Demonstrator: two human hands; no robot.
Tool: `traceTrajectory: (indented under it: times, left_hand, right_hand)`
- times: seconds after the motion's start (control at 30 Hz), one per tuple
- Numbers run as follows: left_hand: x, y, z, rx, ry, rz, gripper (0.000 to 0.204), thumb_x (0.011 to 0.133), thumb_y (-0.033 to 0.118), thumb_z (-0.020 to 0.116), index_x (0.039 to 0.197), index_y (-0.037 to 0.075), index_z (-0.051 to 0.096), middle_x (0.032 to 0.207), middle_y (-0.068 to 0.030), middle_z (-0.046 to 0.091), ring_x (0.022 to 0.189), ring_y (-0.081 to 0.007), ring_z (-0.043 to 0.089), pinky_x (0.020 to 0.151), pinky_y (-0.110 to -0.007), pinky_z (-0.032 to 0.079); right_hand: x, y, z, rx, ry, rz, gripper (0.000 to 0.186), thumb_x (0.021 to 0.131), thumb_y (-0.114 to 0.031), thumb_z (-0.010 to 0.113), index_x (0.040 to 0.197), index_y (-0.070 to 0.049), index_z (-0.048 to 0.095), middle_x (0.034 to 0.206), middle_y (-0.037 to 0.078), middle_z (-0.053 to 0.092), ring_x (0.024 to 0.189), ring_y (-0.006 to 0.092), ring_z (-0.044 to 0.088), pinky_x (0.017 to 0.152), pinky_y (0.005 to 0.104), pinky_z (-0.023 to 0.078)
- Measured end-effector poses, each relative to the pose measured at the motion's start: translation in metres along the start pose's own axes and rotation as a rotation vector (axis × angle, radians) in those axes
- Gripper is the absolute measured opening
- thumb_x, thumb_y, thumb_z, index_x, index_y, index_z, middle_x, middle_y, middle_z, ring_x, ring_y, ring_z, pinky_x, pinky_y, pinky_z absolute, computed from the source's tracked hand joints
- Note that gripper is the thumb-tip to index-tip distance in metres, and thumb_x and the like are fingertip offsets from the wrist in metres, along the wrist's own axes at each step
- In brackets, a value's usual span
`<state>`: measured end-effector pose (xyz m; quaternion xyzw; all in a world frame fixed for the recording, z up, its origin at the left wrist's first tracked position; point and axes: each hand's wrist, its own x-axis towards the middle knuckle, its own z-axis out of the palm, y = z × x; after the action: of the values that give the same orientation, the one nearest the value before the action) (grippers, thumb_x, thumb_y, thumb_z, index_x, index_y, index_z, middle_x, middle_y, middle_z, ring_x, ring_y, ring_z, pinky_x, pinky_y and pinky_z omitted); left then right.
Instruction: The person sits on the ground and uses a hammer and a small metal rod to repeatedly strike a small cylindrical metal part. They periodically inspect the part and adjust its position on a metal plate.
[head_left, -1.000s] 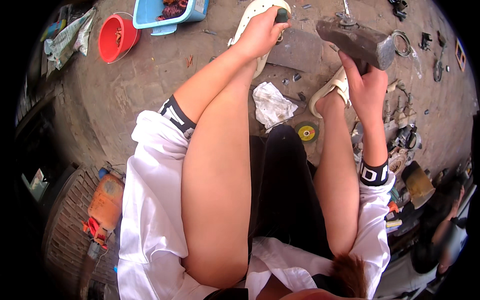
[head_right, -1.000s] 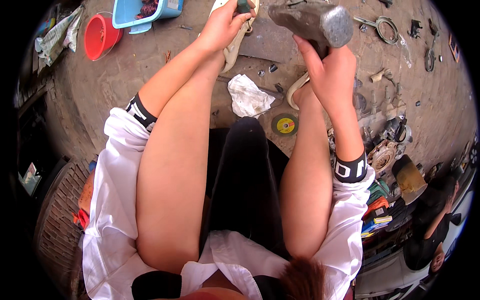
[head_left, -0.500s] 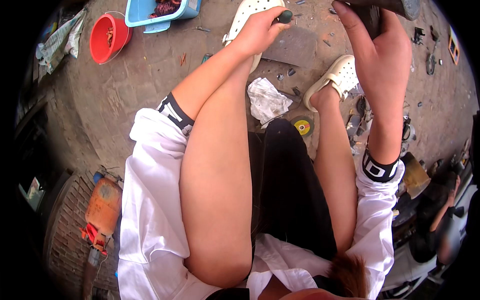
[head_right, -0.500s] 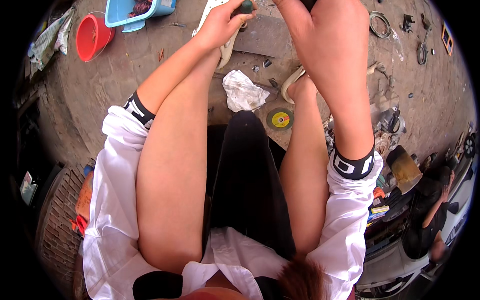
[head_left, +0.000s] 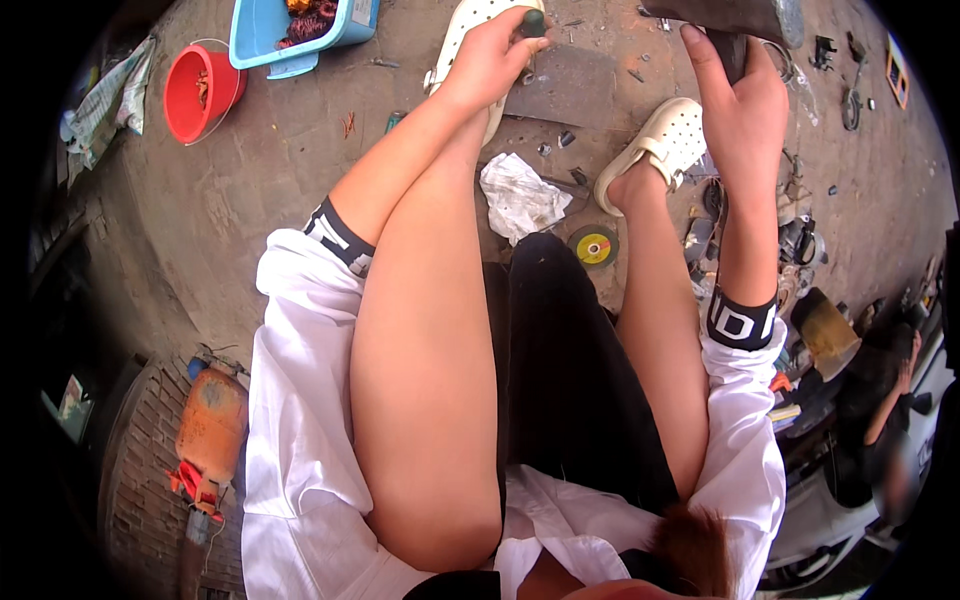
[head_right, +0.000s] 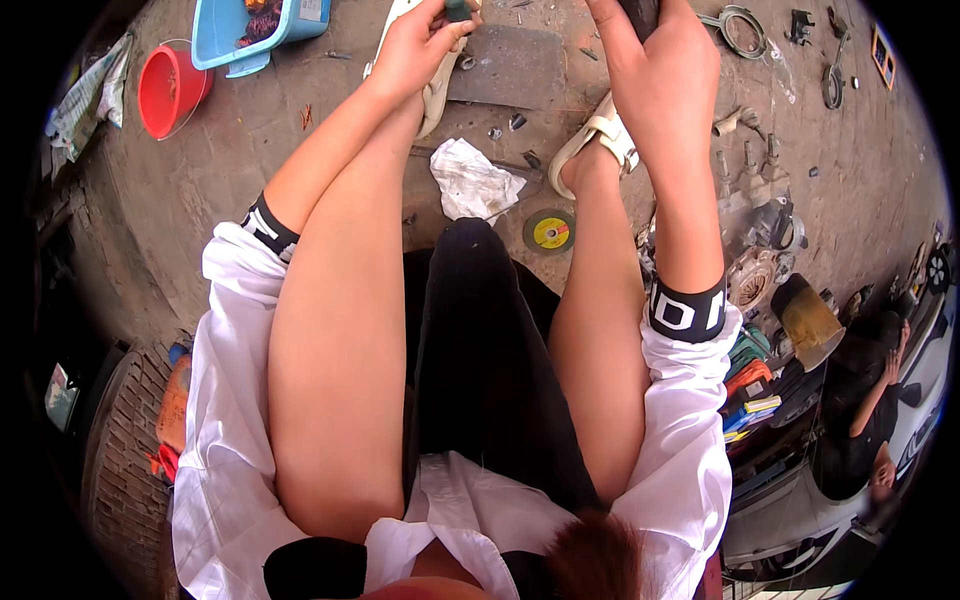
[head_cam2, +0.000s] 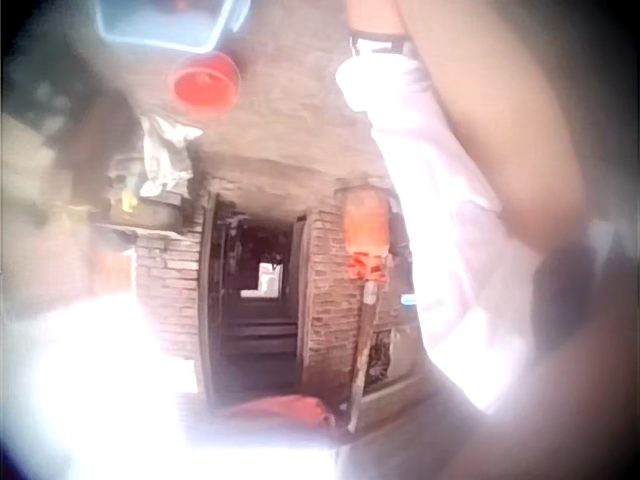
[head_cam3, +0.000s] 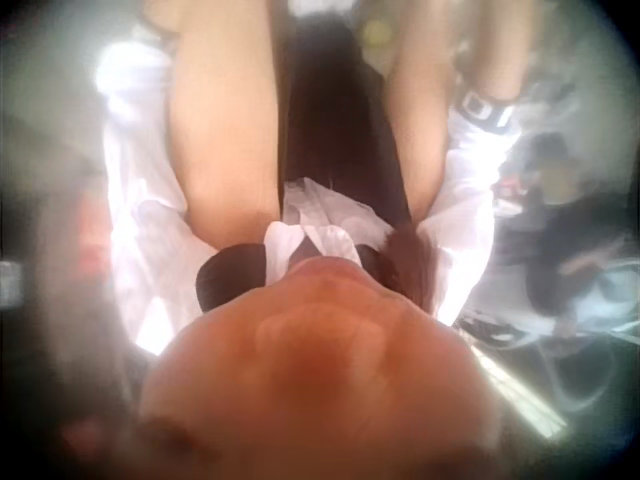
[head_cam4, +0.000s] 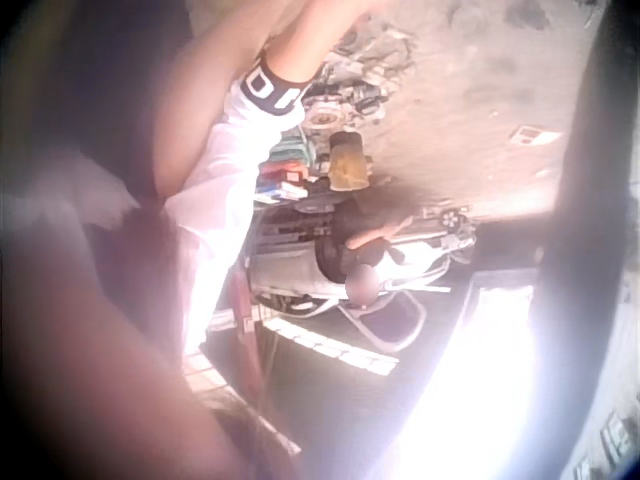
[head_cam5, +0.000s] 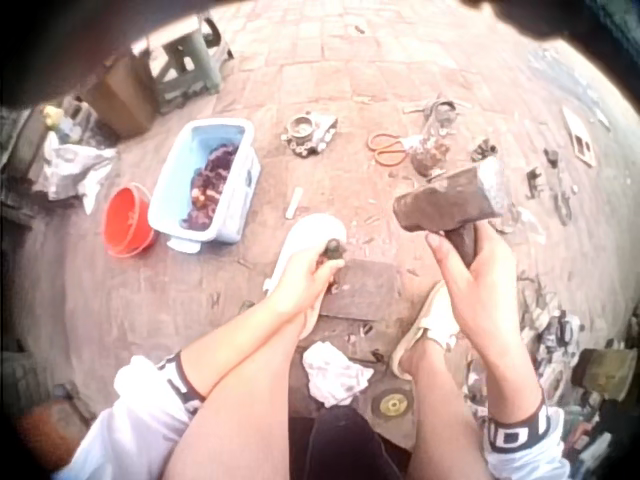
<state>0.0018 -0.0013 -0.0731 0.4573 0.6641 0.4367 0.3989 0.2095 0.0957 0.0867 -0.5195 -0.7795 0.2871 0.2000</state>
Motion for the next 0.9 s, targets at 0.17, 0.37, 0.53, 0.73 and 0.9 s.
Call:
traceTrajectory:
  times: [0.17,0.37,0.53,0.73,0.9]
  left_hand:
    - [-0.002,0.0,0.005,0.02,0.072,0.034,0.016,0.092,0.007,0.066,0.108,0.002,0.062,0.08,-0.006,0.062,0.071,-0.0129,0.058,0.063,-0.03,0.05]
    - [-0.001,0.002,-0.003,0.003,0.059,0.048,0.017,0.093,0.008,0.066,0.108,0.002,0.063,0.081,-0.0062,0.062,0.072,-0.0138,0.059,0.067,-0.03,0.05]
    - [0.002,0.002,-0.003,0.025,0.062,0.045,0.016,0.093,0.008,0.066,0.107,0.002,0.064,0.083,-0.0058,0.063,0.073,-0.0133,0.06,0.067,-0.03,0.05]
    - [0.002,-0.005,-0.002,-0.052,0.088,0.045,0.016,0.093,0.009,0.068,0.107,0.001,0.065,0.085,-0.004,0.064,0.075,-0.0115,0.06,0.067,-0.028,0.051]
    - [0.001,-0.008,-0.003,-0.106,0.069,-0.02,0.017,0.094,0.007,0.067,0.11,0.001,0.064,0.088,-0.0034,0.065,0.077,-0.0102,0.061,0.068,-0.027,0.051]
  right_hand:
    - [-0.012,0.039,0.012,-0.099,0.012,0.004,0.045,0.09,-0.042,0.072,0.098,0.002,0.066,0.081,0.02,0.07,0.075,0.0372,0.068,0.069,0.0425,0.052]
    - [-0.039,0.11,0.063,-0.476,-0.159,0.074,0.037,0.084,-0.037,0.076,0.092,-0.003,0.064,0.078,0.017,0.071,0.076,0.0376,0.07,0.067,0.047,0.054]
    - [-0.055,0.141,0.075,-0.609,-0.277,0.128,0.035,0.083,-0.036,0.077,0.095,-0.006,0.064,0.079,0.014,0.072,0.075,0.0343,0.071,0.067,0.0449,0.055]
    - [-0.061,0.142,0.078,-0.579,-0.328,0.197,0.039,0.081,-0.036,0.08,0.102,-0.005,0.066,0.081,0.014,0.072,0.084,0.0333,0.07,0.075,0.0435,0.055]
    - [-0.054,0.136,0.076,-0.668,-0.144,-0.127,0.04,0.078,-0.025,0.08,0.11,-0.005,0.067,0.111,0.013,0.065,0.106,0.0341,0.058,0.092,0.0431,0.048]
